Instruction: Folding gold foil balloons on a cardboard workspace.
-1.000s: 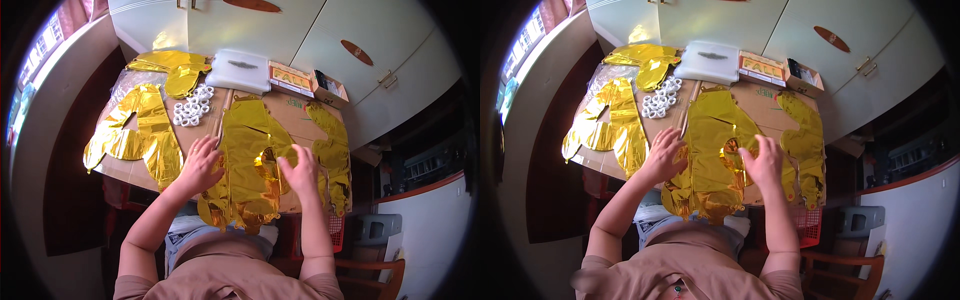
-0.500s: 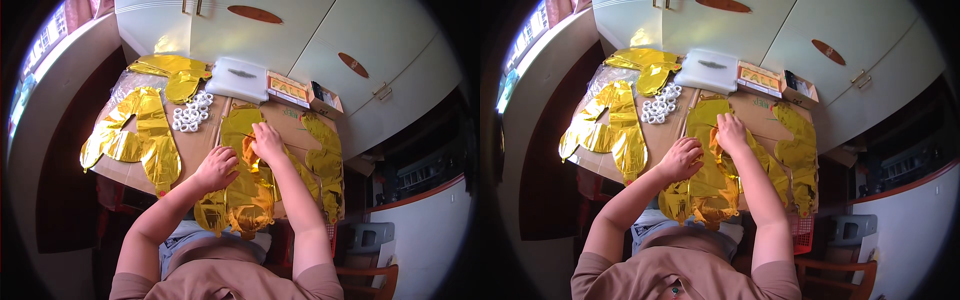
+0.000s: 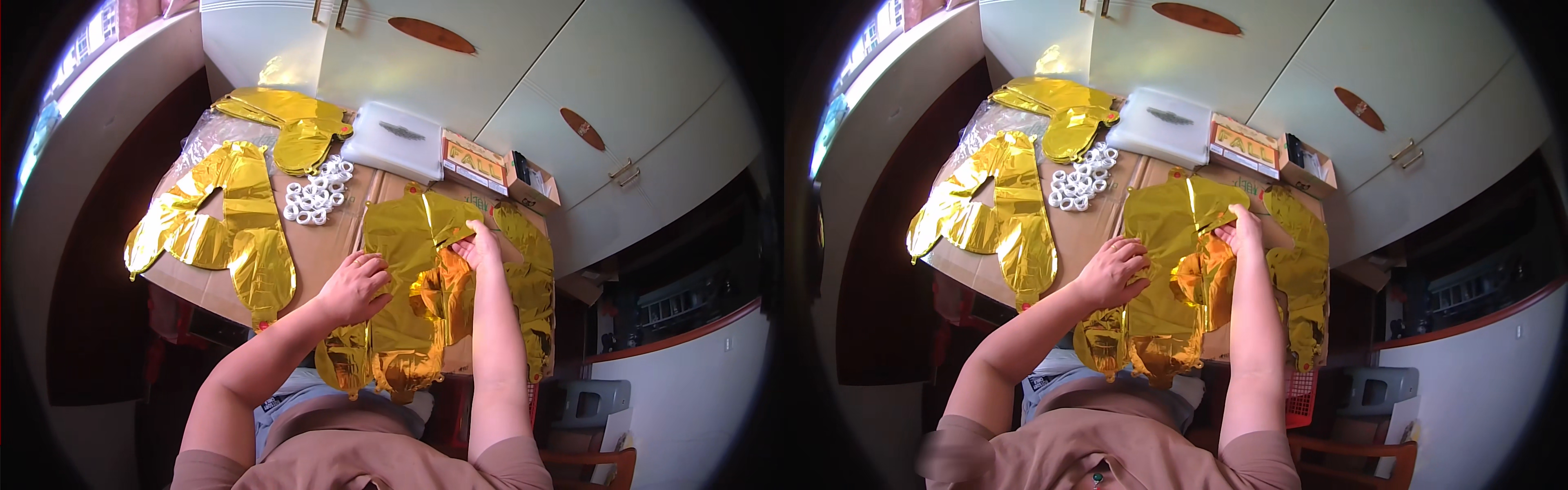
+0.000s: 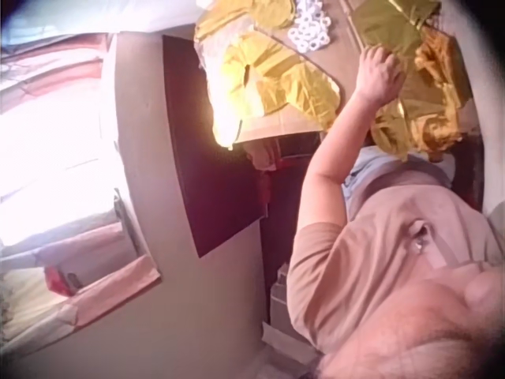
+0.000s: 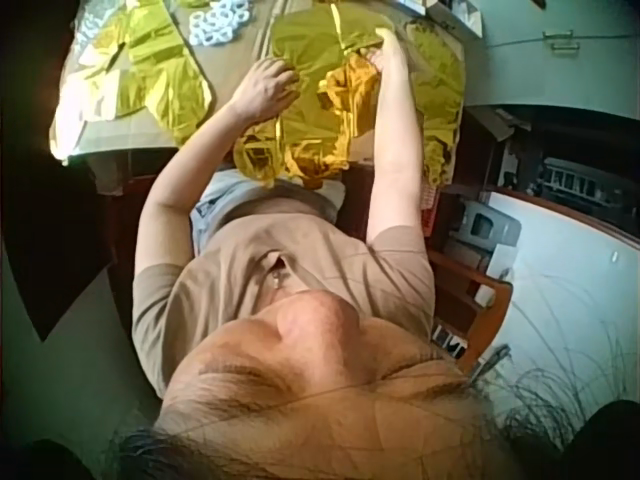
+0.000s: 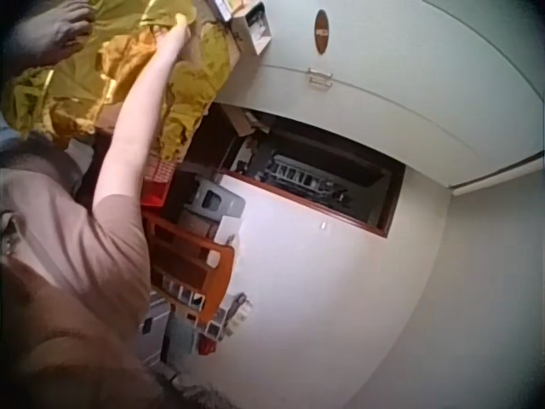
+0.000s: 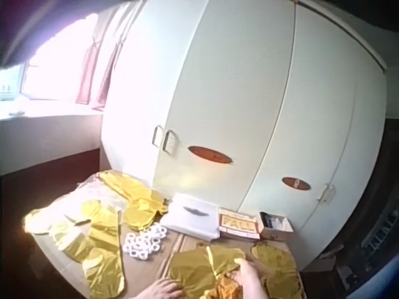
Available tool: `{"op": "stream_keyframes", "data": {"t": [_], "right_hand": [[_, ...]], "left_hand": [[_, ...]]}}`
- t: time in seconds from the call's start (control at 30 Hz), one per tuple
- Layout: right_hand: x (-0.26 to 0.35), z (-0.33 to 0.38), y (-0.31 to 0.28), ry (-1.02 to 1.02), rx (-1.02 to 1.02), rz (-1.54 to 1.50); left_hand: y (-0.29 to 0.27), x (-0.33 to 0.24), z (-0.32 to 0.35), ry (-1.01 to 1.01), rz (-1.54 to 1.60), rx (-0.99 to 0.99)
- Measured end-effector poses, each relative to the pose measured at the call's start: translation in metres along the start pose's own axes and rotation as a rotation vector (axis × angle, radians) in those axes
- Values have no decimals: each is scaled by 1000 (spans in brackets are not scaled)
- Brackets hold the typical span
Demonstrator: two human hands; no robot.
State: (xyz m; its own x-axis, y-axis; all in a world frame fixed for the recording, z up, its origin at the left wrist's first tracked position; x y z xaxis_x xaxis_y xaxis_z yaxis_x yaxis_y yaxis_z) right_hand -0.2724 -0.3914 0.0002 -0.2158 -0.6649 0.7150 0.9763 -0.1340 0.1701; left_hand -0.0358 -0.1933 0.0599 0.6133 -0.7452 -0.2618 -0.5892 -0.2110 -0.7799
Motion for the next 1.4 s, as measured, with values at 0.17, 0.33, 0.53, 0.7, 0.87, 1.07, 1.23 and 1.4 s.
{"op": "stream_keyframes", "data": {"t": [0.17, 0.33, 0.53, 0.7, 0.87, 1.07, 1.23, 1.4], "right_hand": [[19, 8, 12, -114, -107, 264], [39, -26, -10, -263, -317, 503], [46, -21, -20, -278, -394, 619], [41, -21, -2, -219, -229, 446], [58, -79, -42, -418, -313, 473], [39, -71, -9, -357, -207, 459], [48, -67, -22, -383, -206, 462], [41, -68, -16, -319, -233, 461]], "left_hand": [[-1, 1, 1, -5, 0, 1], [-1, -3, -4, 20, 19, -27], [-3, -2, -1, 13, 22, -13], [-1, 0, 5, -6, 14, 29], [2, -7, -8, 43, 39, 1], [0, 0, 8, 14, 12, 38], [2, -5, 1, 25, 43, 28], [0, -1, 5, 7, 39, 29]]}}
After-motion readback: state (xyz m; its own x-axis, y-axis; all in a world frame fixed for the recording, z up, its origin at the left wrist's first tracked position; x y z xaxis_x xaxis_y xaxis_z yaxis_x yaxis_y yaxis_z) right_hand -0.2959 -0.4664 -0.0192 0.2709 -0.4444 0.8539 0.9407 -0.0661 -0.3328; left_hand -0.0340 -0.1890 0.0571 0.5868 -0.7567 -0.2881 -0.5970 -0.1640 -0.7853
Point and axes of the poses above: each hand's wrist, its own z-axis away from the middle knuckle, its own y-axis out of the palm, x = y × z, the point moved 9 cm from there along -z, towards the middle knuckle, and after that the axes turned 15 degrees about y, right-handed, at the moved point
